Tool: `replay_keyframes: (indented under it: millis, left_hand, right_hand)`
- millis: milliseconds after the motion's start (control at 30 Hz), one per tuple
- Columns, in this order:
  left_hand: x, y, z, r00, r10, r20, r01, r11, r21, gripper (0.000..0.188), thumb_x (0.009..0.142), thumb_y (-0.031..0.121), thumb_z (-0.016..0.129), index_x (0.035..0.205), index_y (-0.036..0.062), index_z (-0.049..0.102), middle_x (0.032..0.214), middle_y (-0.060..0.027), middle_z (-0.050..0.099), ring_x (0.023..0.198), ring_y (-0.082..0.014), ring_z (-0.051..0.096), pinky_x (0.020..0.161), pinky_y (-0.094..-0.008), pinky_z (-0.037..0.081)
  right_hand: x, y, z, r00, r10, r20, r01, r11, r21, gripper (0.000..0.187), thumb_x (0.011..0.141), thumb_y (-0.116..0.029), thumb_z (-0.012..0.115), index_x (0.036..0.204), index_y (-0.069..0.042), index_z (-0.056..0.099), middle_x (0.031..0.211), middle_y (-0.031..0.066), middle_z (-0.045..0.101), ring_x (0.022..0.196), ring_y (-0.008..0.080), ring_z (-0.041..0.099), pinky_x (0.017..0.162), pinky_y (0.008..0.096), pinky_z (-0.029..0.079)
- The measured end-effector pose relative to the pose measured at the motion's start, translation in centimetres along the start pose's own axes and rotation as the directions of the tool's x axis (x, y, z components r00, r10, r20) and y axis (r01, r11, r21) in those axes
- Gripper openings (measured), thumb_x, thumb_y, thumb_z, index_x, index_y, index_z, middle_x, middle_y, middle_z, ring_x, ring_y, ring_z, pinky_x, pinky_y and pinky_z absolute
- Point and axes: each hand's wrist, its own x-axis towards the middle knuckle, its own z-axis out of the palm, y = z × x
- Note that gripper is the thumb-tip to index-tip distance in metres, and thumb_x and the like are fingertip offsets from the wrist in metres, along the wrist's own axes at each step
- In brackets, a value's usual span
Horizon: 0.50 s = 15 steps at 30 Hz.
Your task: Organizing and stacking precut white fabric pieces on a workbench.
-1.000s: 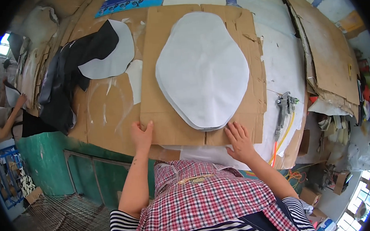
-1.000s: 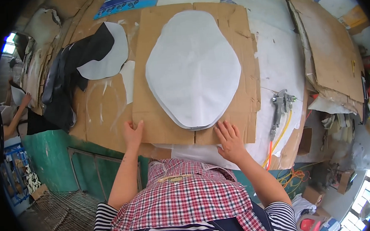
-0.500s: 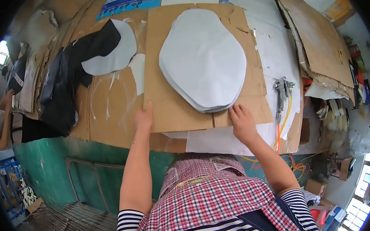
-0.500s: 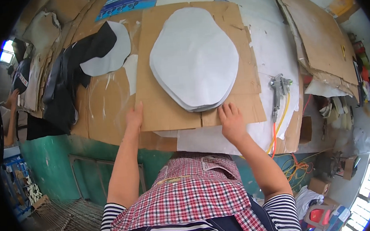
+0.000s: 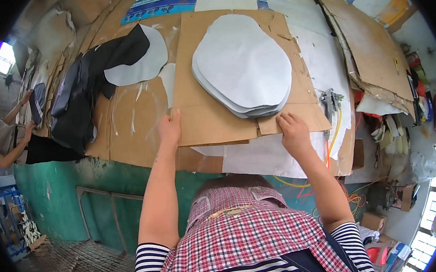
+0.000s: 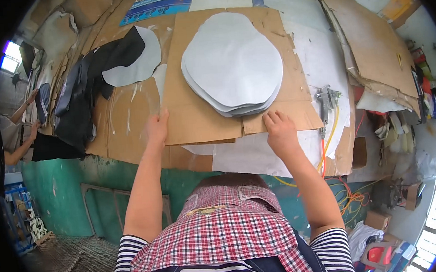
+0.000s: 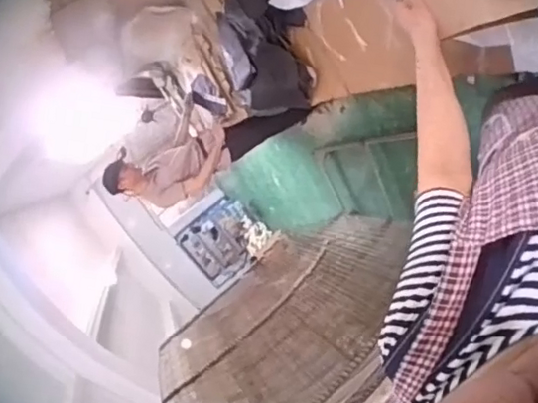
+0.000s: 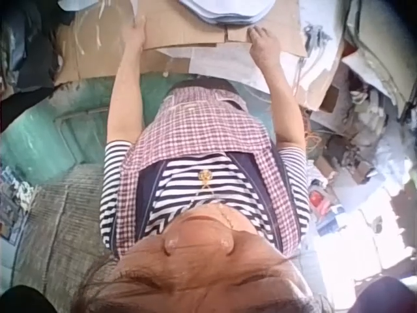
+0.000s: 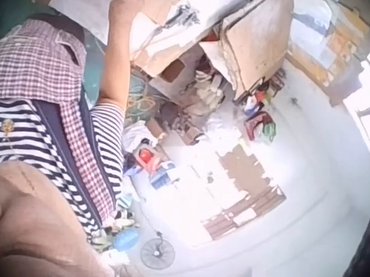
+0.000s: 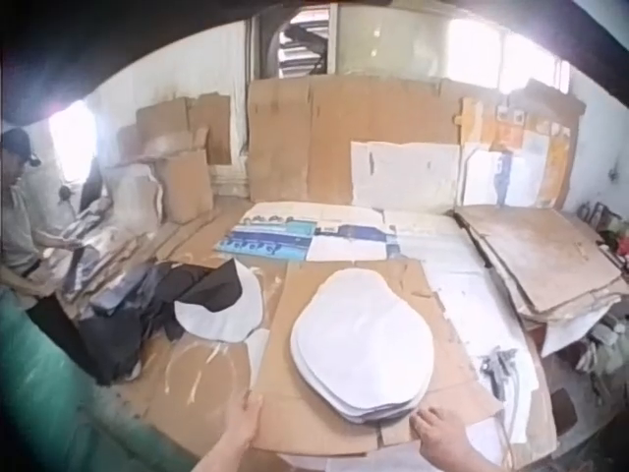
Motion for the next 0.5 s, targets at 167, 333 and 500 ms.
replay_keyframes:
  millis: [167,333,500]
  left_hand:
    - [-1.7,-0.7,0.7,0.995,0.077,-0.065,-0.075,0.996,0.045,0.044,0.081,0.037,0.061,0.075,-0.0056,0.053,0.073,-0.0238,0.055,0.070,-0.0329,0.055,0.065,-0.0408,0.043]
    - [-5.7,-4.5,0.8,0.999,0.000,-0.041,0.002,0.998,0.060,0.041,0.082,0.038,0.059,0.077,-0.0030,0.053,0.077,-0.0221,0.057,0.072,-0.0349,0.055,0.065,-0.0417,0.043]
    - [-6.6,-7.9,1.2,1.000,0.015,-0.013,-0.015,1.000,0.019,0.041,0.083,0.037,0.059,0.074,-0.0019,0.049,0.069,-0.0181,0.052,0.066,-0.0308,0.051,0.064,-0.0394,0.042]
  right_hand:
    - [-1.5,-0.3,1.7,0.999,0.035,-0.004,-0.035,0.999,0.038,0.034,0.068,-0.001,0.052,0.101,0.001,0.059,0.104,0.0121,0.060,0.099,0.0303,0.055,0.082,0.0399,0.044]
    - [-6.6,-1.1,1.9,0.998,0.027,0.059,-0.031,0.997,0.069,0.036,0.067,-0.004,0.052,0.102,0.001,0.059,0.107,0.0131,0.058,0.101,0.0296,0.052,0.083,0.0396,0.043]
    - [-8.2,-3.5,2.4,0.988,0.001,0.152,-0.015,0.996,0.090,0.041,0.067,-0.005,0.052,0.107,0.002,0.055,0.111,0.0152,0.054,0.103,0.0308,0.049,0.086,0.0399,0.040]
